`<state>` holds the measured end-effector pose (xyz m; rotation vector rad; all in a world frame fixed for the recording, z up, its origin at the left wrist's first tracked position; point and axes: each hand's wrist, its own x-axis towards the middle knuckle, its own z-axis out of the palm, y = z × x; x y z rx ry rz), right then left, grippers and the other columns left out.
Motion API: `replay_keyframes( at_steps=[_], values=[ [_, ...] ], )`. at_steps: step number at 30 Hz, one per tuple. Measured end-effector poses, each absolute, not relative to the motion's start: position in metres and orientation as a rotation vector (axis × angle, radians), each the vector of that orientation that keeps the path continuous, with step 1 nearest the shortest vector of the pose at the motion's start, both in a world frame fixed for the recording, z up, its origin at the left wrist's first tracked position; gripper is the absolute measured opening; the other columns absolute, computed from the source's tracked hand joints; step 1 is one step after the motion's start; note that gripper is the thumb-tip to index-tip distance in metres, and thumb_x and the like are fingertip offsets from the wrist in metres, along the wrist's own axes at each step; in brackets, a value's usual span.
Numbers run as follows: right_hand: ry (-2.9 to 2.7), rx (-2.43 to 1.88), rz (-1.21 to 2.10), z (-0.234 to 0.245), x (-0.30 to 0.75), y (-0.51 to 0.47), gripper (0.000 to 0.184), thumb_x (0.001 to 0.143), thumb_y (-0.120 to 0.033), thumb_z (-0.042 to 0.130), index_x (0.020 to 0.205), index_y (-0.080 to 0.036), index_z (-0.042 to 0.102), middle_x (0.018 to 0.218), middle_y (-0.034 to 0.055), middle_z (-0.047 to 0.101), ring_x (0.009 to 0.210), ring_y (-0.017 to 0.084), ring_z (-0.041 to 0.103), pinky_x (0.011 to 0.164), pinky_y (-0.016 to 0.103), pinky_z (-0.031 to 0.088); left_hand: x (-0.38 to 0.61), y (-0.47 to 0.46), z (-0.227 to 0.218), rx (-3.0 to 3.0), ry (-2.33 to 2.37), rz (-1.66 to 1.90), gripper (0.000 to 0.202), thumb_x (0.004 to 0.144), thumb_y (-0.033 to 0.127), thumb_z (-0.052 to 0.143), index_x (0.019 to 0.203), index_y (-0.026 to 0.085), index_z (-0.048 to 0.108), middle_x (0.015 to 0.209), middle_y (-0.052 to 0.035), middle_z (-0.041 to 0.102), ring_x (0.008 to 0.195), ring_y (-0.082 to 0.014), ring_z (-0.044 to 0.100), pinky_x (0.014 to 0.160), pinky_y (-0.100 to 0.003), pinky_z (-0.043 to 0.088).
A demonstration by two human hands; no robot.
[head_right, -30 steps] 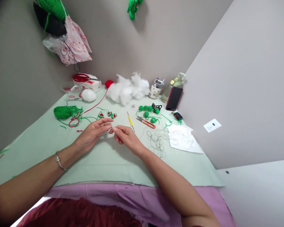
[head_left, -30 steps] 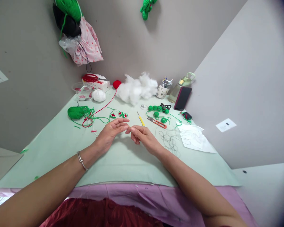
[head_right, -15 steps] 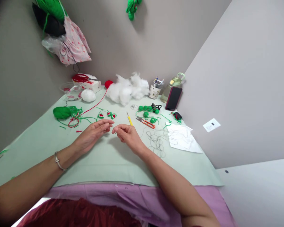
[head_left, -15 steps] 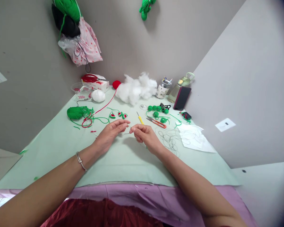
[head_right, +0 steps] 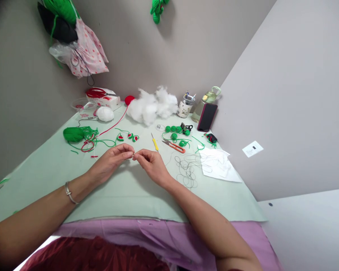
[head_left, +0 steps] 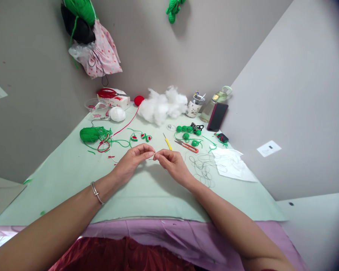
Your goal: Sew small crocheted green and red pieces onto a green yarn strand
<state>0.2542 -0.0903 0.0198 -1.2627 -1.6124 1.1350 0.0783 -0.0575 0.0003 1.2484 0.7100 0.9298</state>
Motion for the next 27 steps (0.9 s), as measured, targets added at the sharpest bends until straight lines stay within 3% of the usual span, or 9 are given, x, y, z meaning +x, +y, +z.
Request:
replay_keyframes(
  at_steps=[8, 16, 27],
  values=[
    [-1.595, -1.288, 1.132, 0.0216, 0.2534, -0.0899, 0.024, 0.087, -0.036, 0.055, 0.08, -0.015, 0.065, 0.054, -0.0057, 0.04, 0.05, 0.007, 0.031, 0.049, 0.023, 0.025, 0.0794, -0.0566, -0.0002, 1.235, 0.73, 0.914, 0.014, 0.084, 0.033, 0.065, 0.085, 0.019, 0.064, 0.084, 0.0009, 0.058, 0.083, -0.0137, 0.05, 0.08, -0.027, 0.035],
    [-1.506, -1.179, 1.221, 0.0179, 0.2597, -0.087, 0.027, 0.088, -0.039, 0.056, 0.078, -0.015, 0.063, 0.052, -0.0065, 0.041, 0.049, 0.007, 0.031, 0.049, 0.023, 0.025, 0.0786, -0.0555, 0.0008, 1.173, 0.713, 0.892, 0.033, 0.079, 0.031, 0.073, 0.111, 0.024, 0.066, 0.095, -0.0006, 0.063, 0.095, -0.0154, 0.056, 0.09, -0.028, 0.037],
    [-1.571, -1.137, 1.333, 0.0206, 0.2598, -0.0895, 0.033, 0.088, -0.047, 0.057, 0.08, -0.015, 0.065, 0.055, -0.0061, 0.041, 0.051, 0.007, 0.033, 0.051, 0.023, 0.026, 0.0823, -0.0571, -0.0007, 1.201, 0.743, 0.95, 0.012, 0.078, 0.031, 0.073, 0.083, 0.021, 0.071, 0.077, 0.0003, 0.065, 0.081, -0.0155, 0.056, 0.083, -0.03, 0.039]
  ],
)
